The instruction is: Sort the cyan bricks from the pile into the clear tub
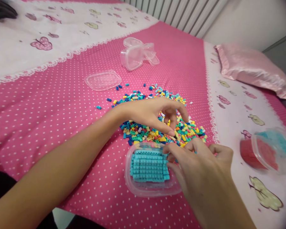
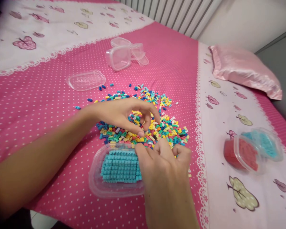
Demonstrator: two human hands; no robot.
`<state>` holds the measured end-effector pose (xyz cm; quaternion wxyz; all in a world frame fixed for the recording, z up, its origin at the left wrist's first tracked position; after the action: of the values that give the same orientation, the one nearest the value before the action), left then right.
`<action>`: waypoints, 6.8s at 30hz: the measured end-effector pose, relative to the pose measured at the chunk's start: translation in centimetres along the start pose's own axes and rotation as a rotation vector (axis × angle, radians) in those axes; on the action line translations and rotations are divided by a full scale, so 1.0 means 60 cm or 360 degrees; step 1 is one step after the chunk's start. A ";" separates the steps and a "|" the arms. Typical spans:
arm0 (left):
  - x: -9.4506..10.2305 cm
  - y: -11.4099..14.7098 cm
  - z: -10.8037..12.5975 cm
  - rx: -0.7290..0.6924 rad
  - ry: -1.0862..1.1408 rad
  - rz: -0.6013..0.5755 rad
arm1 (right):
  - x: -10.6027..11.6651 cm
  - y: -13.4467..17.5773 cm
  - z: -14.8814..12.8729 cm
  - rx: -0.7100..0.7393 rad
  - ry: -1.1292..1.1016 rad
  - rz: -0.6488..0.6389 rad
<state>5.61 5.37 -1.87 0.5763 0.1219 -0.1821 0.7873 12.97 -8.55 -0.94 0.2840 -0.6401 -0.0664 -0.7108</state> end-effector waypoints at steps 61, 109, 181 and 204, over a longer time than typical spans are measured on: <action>0.012 0.004 -0.015 0.0110 -0.0685 0.0180 | 0.028 0.003 0.021 -0.0048 -0.0225 0.0114; 0.016 0.000 -0.065 0.0506 -0.1306 0.0080 | -0.087 0.012 0.207 -0.0677 -0.0759 -0.0109; -0.016 0.001 -0.049 0.0443 -0.1394 0.0057 | -0.002 -0.019 -0.073 0.0076 -0.0412 0.0372; -0.017 0.000 -0.048 0.0451 -0.1423 0.0064 | -0.010 -0.020 -0.077 0.0062 -0.0370 0.0345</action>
<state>5.98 5.73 -4.88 0.4037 0.5231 -0.3056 0.6856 8.37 -9.50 -1.99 0.3618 -0.7159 -0.0430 -0.5957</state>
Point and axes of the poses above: each hand's wrist, its own y-axis away from the middle knuckle, its own x-axis out of the back of the hand, z = x × y, the point moved 6 cm from there along -y, towards the middle knuckle, and after that the axes turned 6 degrees about x, right-handed, at the moved point
